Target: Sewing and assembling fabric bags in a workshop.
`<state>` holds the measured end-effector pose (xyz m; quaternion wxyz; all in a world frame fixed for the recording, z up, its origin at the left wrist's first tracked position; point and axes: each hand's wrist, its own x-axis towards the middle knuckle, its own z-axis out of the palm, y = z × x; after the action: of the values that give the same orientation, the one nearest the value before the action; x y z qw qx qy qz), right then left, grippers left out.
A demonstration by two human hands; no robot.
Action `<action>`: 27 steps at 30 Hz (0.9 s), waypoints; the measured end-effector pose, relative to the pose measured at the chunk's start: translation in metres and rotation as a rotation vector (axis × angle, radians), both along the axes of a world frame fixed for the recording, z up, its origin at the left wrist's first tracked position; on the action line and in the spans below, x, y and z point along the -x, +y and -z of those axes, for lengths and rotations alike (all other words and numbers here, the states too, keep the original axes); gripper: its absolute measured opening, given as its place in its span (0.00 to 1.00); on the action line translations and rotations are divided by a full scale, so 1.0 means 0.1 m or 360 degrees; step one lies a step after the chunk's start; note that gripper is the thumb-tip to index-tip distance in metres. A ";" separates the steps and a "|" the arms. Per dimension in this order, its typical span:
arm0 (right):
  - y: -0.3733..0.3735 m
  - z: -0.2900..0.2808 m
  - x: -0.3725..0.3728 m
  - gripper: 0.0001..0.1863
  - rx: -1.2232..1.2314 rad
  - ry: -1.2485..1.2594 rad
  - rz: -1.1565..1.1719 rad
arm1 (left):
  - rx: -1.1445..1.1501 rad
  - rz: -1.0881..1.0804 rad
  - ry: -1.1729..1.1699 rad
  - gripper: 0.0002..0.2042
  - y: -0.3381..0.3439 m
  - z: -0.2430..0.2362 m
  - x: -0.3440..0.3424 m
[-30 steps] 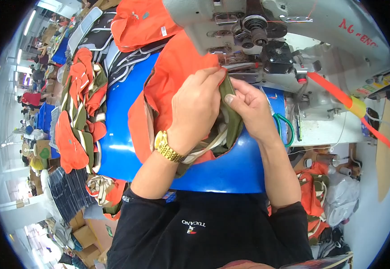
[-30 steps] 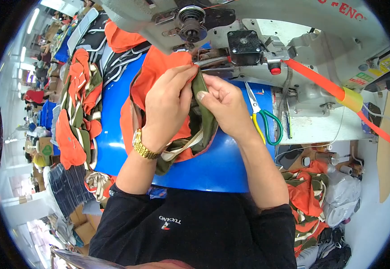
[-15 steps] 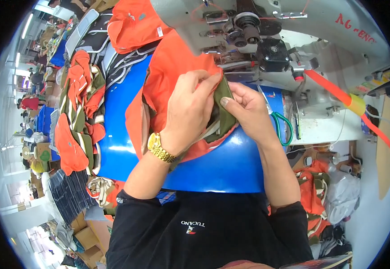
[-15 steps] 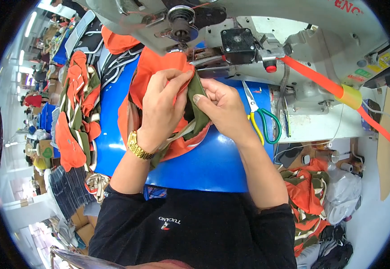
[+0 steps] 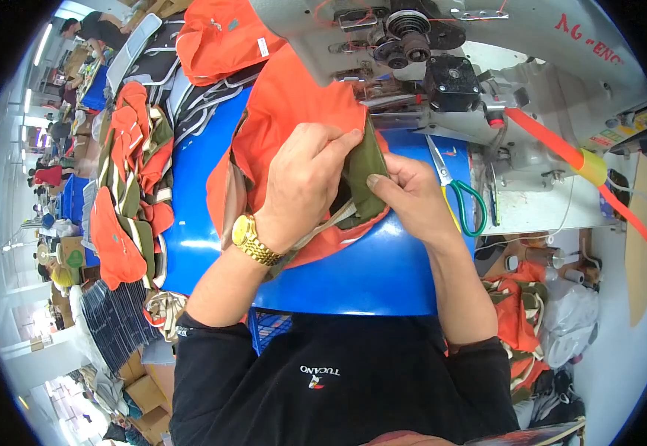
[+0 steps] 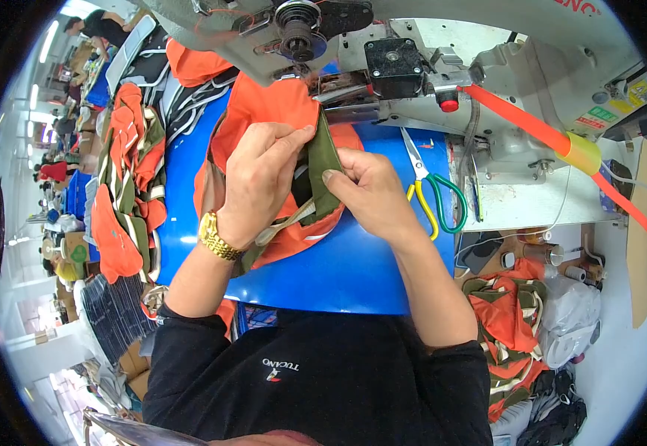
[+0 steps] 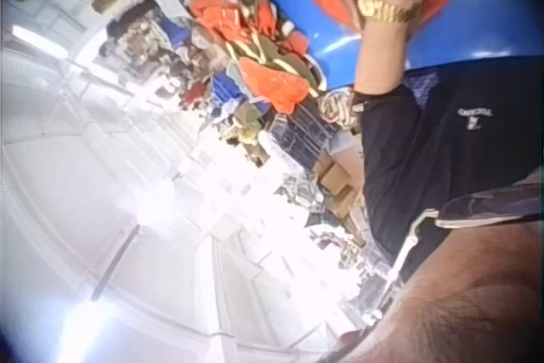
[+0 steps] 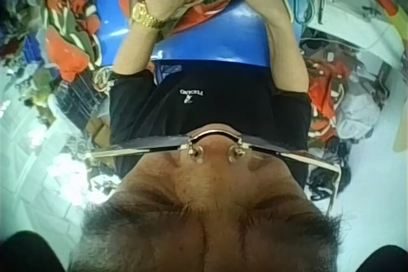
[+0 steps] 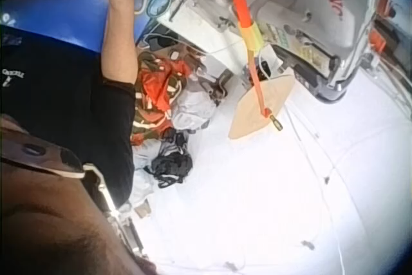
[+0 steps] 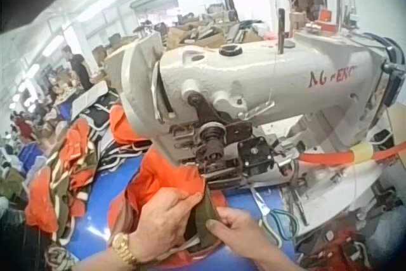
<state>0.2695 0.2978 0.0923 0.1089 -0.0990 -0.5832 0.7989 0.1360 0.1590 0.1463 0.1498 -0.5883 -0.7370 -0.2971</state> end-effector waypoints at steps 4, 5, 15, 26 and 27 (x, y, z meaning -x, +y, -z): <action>0.01 -0.05 -0.01 0.12 0.0008 0.0051 0.0011 | 0.0150 0.0065 0.0005 0.17 -0.01 -0.15 0.02; 0.02 -0.06 -0.01 0.12 -0.0022 0.0054 0.0023 | 0.0160 0.0095 0.0018 0.17 0.01 -0.18 0.04; 0.06 0.13 0.10 0.07 -0.0609 -0.0081 0.0314 | -0.0005 0.0042 0.0065 0.18 0.21 -0.03 0.21; -0.08 -0.07 0.00 0.09 -0.0731 -0.0255 0.0342 | -0.0039 0.0092 0.0124 0.14 -0.03 0.05 0.33; -0.07 -0.06 -0.02 0.09 -0.0745 -0.0277 0.0318 | -0.0088 0.0191 0.0240 0.14 -0.03 0.03 0.37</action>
<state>0.2715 0.2906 0.0980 0.1567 -0.1965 -0.7467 0.6159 0.0987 0.1561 0.1438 0.2029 -0.6478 -0.6785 -0.2806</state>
